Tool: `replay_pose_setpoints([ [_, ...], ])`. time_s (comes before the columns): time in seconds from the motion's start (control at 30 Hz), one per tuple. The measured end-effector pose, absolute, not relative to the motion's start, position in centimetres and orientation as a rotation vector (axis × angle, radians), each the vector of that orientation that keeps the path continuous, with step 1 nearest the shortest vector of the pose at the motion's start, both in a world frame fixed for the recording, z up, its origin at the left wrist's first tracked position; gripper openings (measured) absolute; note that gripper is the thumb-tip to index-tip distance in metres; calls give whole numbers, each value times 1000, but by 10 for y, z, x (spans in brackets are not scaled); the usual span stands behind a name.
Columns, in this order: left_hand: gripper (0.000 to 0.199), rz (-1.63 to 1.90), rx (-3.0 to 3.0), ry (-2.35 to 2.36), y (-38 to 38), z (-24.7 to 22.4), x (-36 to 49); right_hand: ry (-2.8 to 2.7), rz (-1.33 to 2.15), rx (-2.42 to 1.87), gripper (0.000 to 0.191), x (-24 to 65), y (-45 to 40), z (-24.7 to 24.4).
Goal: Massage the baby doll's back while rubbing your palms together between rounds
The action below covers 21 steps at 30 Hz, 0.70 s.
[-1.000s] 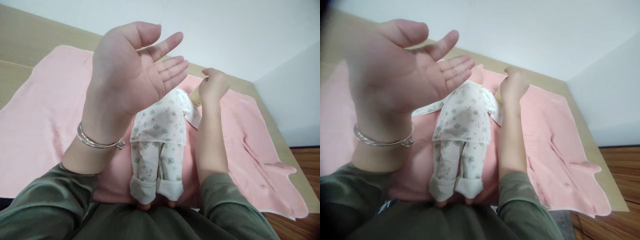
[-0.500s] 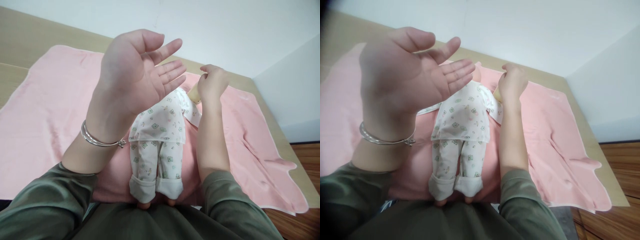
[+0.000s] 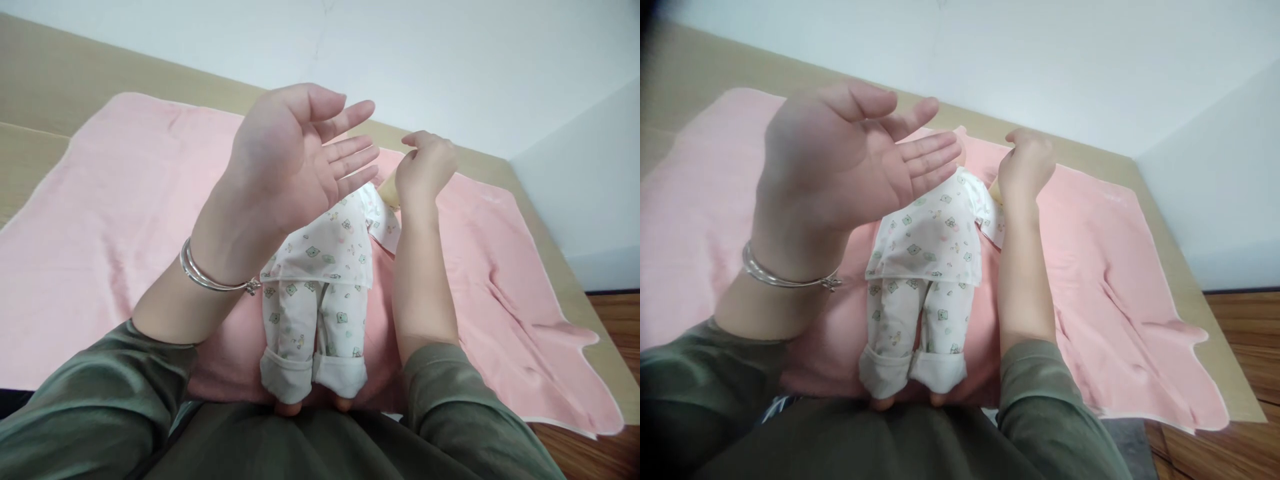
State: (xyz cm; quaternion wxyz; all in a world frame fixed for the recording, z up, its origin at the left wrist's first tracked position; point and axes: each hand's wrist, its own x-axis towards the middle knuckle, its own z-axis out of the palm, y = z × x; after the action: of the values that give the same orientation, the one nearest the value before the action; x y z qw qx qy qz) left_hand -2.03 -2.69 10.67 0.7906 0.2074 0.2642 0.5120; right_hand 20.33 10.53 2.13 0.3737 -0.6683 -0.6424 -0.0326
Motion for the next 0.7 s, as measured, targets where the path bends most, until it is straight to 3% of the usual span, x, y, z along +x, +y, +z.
replay_pose_setpoints([
  [0.3, 57, 1106, 426, 544, -23, 103, -21, -1669, -76, -1578, 32, 205, 113, 16],
  [0.7, 54, 1119, 479, 578, -26, 102, -17, -1571, -108, -1760, 37, 201, 108, 20],
])
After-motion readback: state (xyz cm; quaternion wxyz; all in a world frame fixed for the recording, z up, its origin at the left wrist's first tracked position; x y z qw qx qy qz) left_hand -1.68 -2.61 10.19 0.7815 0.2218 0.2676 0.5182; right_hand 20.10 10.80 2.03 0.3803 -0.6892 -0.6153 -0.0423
